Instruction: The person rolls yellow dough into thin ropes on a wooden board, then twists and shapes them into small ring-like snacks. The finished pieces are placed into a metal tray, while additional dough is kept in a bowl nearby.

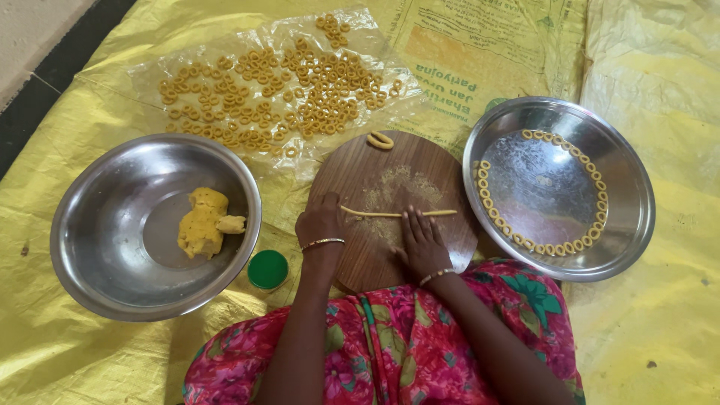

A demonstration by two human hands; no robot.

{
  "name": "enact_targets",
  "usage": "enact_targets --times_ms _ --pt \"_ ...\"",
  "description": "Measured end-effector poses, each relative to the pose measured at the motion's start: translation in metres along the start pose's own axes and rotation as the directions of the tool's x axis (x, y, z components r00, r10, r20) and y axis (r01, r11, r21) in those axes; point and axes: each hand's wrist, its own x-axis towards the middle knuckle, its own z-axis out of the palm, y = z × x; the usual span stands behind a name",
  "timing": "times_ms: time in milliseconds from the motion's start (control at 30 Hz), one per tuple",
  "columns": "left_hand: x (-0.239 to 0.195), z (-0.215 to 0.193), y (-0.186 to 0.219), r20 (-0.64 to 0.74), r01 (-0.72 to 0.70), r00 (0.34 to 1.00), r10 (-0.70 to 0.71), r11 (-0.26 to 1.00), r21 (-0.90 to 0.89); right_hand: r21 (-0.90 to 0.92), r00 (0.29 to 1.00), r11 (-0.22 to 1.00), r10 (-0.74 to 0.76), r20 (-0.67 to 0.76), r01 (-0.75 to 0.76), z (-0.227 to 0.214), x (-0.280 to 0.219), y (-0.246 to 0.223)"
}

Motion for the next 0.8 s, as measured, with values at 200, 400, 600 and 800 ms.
enact_targets --times_ms 200,400,600,800 --pt "-0.001 -0.002 0.004 -0.008 -0.008 1.0 0.008 1.0 -0.002 -0.166 0.99 0.985 0.075 0.115 -0.055 -0.006 0.032 0.01" --pt "-0.002 -0.006 0.002 0.025 0.011 1.0 -0.012 1.0 0.029 -0.051 0.994 0.997 0.071 0.085 -0.066 0.0 0.038 0.013" --pt "-0.003 0.001 0.0 -0.02 -0.035 0.999 0.035 0.999 0.003 0.407 0.994 0.913 0.072 -0.081 -0.032 -0.024 -0.001 0.04" --pt "-0.004 -0.001 0.002 0.077 0.063 0.995 -0.066 0.998 0.031 0.443 0.962 0.895 0.162 -0.222 -0.049 -0.07 0.014 0.075"
